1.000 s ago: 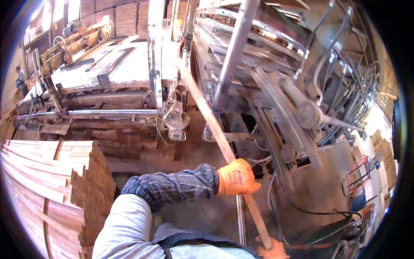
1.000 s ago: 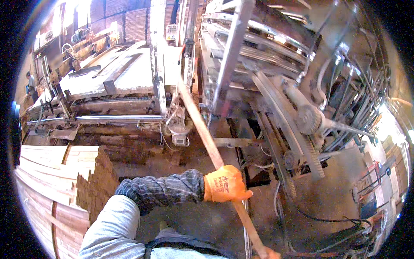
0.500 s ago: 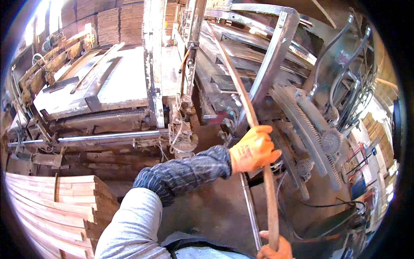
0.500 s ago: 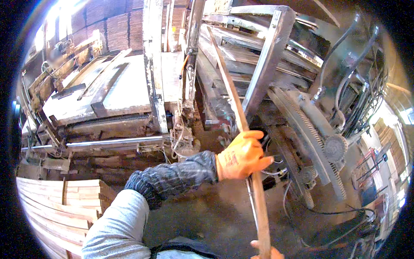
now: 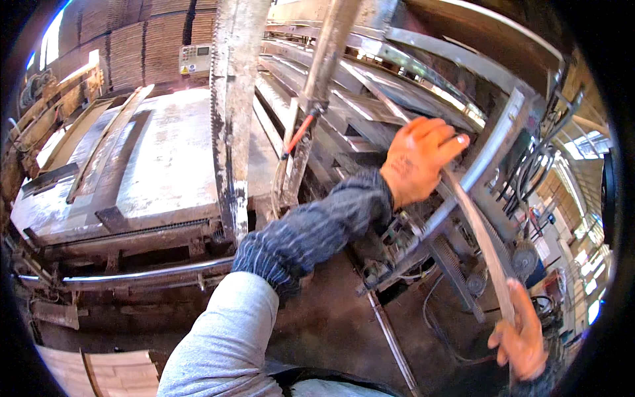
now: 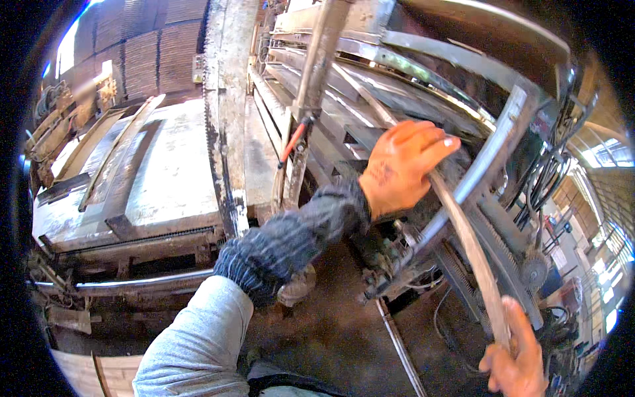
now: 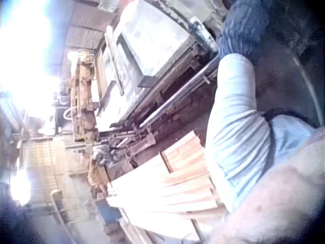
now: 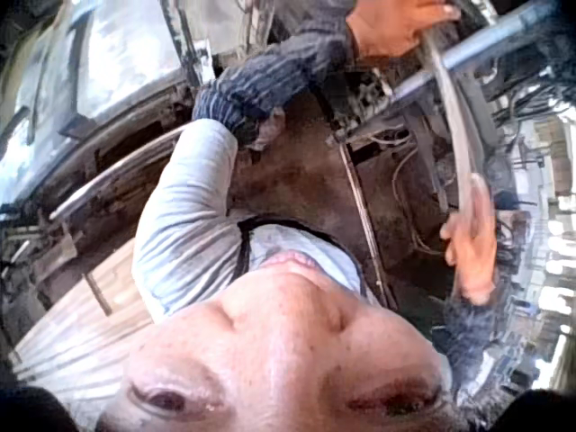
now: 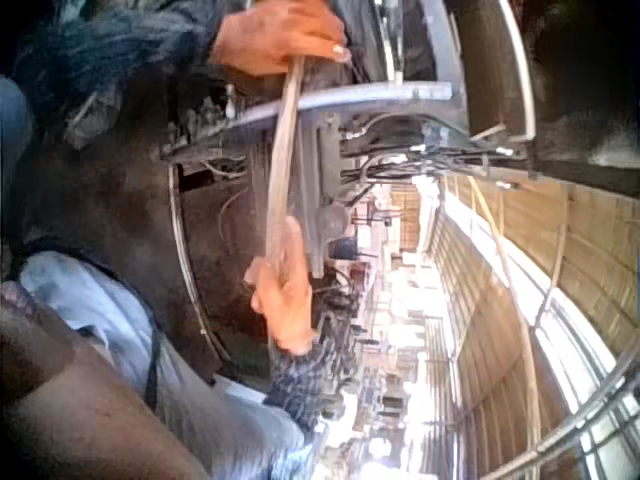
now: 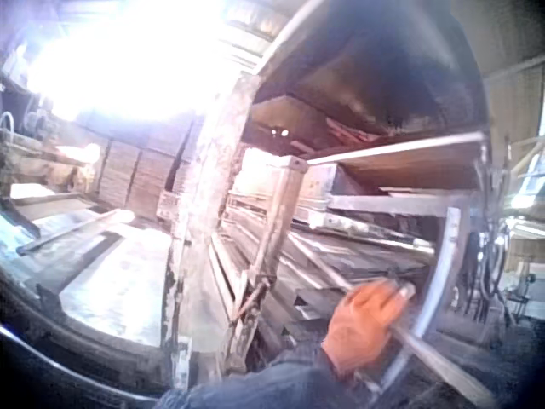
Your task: The person manually feeds large wooden panels into an industrial press machine and then uses a long wooden stick to adjust the positioning of wood strips inside the machine.
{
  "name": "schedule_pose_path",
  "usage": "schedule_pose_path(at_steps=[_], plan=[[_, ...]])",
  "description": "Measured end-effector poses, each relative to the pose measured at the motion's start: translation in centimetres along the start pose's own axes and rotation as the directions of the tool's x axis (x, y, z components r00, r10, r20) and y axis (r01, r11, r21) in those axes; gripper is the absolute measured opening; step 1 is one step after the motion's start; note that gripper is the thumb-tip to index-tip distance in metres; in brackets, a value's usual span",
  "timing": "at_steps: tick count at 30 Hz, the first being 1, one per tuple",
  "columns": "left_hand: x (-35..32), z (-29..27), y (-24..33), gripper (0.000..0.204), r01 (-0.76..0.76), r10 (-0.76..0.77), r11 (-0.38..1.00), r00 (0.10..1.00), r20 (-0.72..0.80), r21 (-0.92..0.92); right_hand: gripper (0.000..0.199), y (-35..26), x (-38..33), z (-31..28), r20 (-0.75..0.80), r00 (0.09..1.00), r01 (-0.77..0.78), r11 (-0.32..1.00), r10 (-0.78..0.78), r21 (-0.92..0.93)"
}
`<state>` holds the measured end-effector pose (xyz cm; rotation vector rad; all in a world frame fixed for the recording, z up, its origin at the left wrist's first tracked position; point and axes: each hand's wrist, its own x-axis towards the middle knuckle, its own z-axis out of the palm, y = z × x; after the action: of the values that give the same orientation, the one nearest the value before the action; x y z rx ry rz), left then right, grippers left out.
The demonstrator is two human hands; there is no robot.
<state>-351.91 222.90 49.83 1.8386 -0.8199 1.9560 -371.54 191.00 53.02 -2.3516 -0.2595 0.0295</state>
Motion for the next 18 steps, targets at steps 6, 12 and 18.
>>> schedule_pose_path(at_steps=[6, 12, 18], plan=[[-8.5, -10.4, -0.7, 0.056, 0.134, -0.097, 0.943, 0.986, 0.134, -0.304, 0.094, -12.3, 15.3, 4.8, 0.196, 0.951, 0.230, 0.971, -0.238, 0.064], [-21.3, -16.6, -0.2, 0.046, 0.583, -0.434, 0.753, 0.788, 0.437, -0.305, 0.062, -20.7, 29.5, 8.6, 0.206, 0.960, 0.227, 0.956, -0.188, -0.185], [-31.2, -26.7, 0.6, 0.043, 0.833, -0.747, 0.545, 0.431, 0.505, 0.095, 0.066, -26.2, 35.0, 9.5, 0.230, 0.963, 0.228, 0.872, -0.138, -0.434]])
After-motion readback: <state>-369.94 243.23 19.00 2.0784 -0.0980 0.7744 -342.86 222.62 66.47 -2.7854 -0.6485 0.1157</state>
